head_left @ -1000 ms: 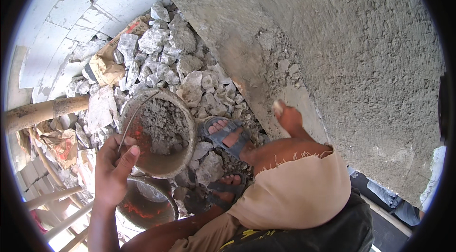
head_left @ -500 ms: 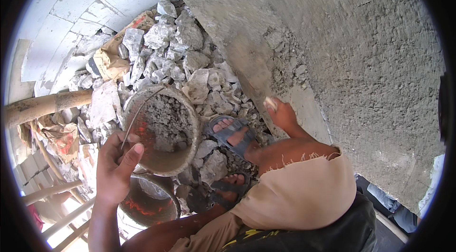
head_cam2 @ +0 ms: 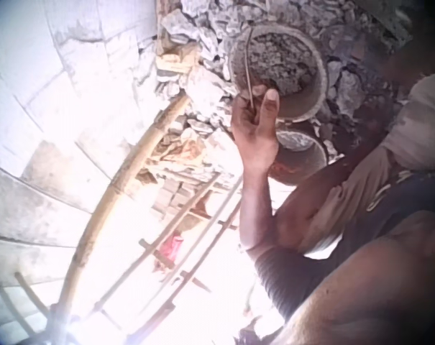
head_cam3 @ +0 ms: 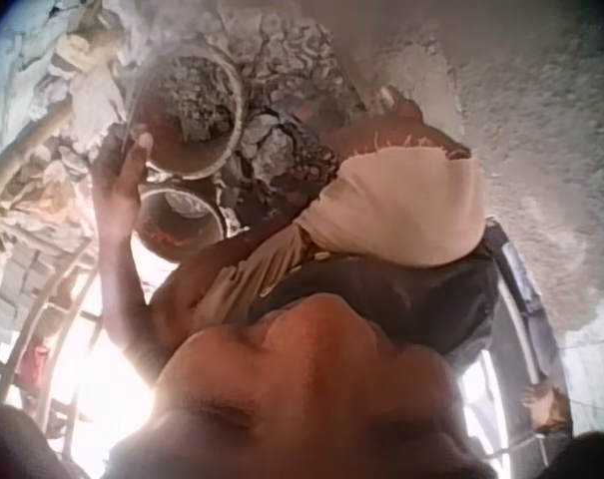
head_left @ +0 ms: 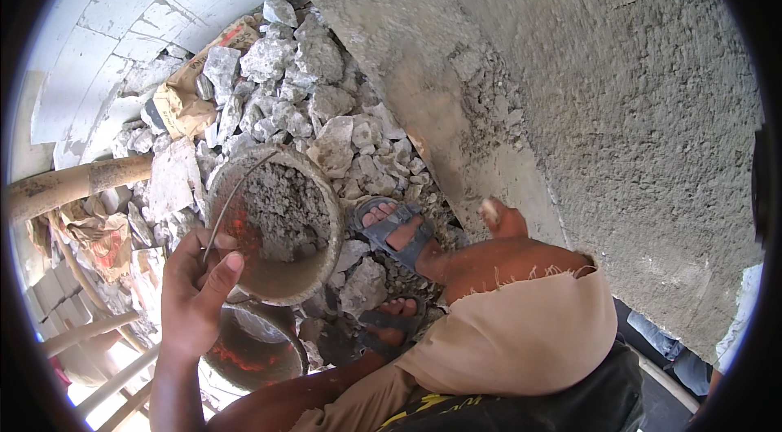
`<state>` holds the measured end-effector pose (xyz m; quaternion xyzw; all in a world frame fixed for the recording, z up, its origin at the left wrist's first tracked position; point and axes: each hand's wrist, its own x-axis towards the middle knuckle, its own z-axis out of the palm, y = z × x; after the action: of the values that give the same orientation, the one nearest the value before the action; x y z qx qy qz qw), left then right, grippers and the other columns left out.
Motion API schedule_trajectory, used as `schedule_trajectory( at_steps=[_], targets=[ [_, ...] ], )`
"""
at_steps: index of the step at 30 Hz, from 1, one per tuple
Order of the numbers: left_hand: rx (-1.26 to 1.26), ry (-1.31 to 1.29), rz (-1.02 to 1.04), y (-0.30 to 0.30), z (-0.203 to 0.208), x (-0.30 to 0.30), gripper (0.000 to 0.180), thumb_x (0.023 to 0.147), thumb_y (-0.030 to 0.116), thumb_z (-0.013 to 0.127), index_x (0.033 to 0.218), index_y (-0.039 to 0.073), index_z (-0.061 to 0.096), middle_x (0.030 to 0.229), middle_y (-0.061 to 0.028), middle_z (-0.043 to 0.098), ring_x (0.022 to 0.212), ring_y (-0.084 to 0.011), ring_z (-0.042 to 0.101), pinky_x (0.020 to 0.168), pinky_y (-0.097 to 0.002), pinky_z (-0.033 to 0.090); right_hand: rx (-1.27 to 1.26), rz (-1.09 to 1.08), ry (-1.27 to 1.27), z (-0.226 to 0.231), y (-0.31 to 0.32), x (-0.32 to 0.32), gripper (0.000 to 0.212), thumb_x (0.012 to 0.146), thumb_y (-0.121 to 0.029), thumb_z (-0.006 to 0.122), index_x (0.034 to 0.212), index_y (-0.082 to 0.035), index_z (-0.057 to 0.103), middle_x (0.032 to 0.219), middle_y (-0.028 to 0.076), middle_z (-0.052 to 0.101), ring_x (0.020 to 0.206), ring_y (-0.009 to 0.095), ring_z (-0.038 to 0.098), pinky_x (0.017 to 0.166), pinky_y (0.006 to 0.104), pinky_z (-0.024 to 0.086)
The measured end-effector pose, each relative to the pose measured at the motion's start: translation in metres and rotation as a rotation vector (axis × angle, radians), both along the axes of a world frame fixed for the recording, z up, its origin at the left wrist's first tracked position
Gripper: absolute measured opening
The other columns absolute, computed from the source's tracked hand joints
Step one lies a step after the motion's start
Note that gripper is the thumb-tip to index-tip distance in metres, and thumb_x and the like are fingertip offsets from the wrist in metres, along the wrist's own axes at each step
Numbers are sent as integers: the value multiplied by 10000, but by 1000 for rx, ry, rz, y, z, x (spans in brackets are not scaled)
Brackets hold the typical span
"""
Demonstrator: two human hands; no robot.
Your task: The person applies cement mixture to a brick wall using a trowel, taking additional mixture from a bucket on the ground.
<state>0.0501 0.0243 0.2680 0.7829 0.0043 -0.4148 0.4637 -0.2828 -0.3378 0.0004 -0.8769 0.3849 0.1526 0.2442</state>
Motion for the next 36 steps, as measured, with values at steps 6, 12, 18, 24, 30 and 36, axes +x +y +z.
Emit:
schedule_trajectory(
  at_steps=[6, 12, 18, 24, 30, 36],
  targets=[
    [-8, -11, 13, 2, -1, -2, 238, 894, 204, 646, 1015, 33, 533, 704, 73, 458, 603, 0, 329, 526, -172, 228, -326, -78, 238, 16, -79, 24, 383, 890, -420, 548, 1204, -200, 555, 824, 218, 662, 823, 410, 644, 721, 510, 514],
    [-17, 2, 39, 0, -1, 0, 255, 893, 192, 647, 1042, 25, 526, 744, 48, 499, 635, -11, 380, 555, -165, 269, -229, -228, 34, 14, -54, 20, 406, 890, -429, 543, 1203, -175, 588, 930, 237, 661, 880, 416, 635, 765, 489, 511],
    [19, -60, -13, 1, -6, -2, 257, 886, 228, 628, 1039, 47, 529, 680, 66, 432, 525, -13, 308, 471, -197, 215, -336, -209, 258, -8, -74, 63, 428, 899, -454, 512, 1223, -178, 559, 927, 213, 673, 887, 406, 646, 775, 503, 511],
    [4, -46, -15, 0, -6, -2, 266, 889, 234, 627, 1040, 40, 527, 665, 71, 421, 507, -14, 300, 455, -199, 211, -410, -286, 211, -37, -102, 110, 446, 895, -498, 503, 1208, -188, 566, 955, 185, 680, 881, 388, 657, 775, 494, 517],
    [-16, -71, -4, 0, -10, 2, 245, 900, 243, 613, 1007, 35, 543, 641, 70, 404, 488, -11, 292, 438, -202, 213, -415, -309, 102, -37, -108, 99, 463, 871, -506, 538, 1228, -214, 587, 930, 185, 682, 880, 379, 657, 781, 484, 519],
    [-22, 18, 109, 2, -7, 13, 221, 899, 268, 612, 899, 51, 569, 596, 70, 385, 472, -23, 300, 429, -204, 219, -420, -273, 66, -24, -104, 92, 419, 848, -432, 585, 1213, -226, 607, 892, 187, 682, 850, 373, 661, 750, 480, 528]
  ],
)
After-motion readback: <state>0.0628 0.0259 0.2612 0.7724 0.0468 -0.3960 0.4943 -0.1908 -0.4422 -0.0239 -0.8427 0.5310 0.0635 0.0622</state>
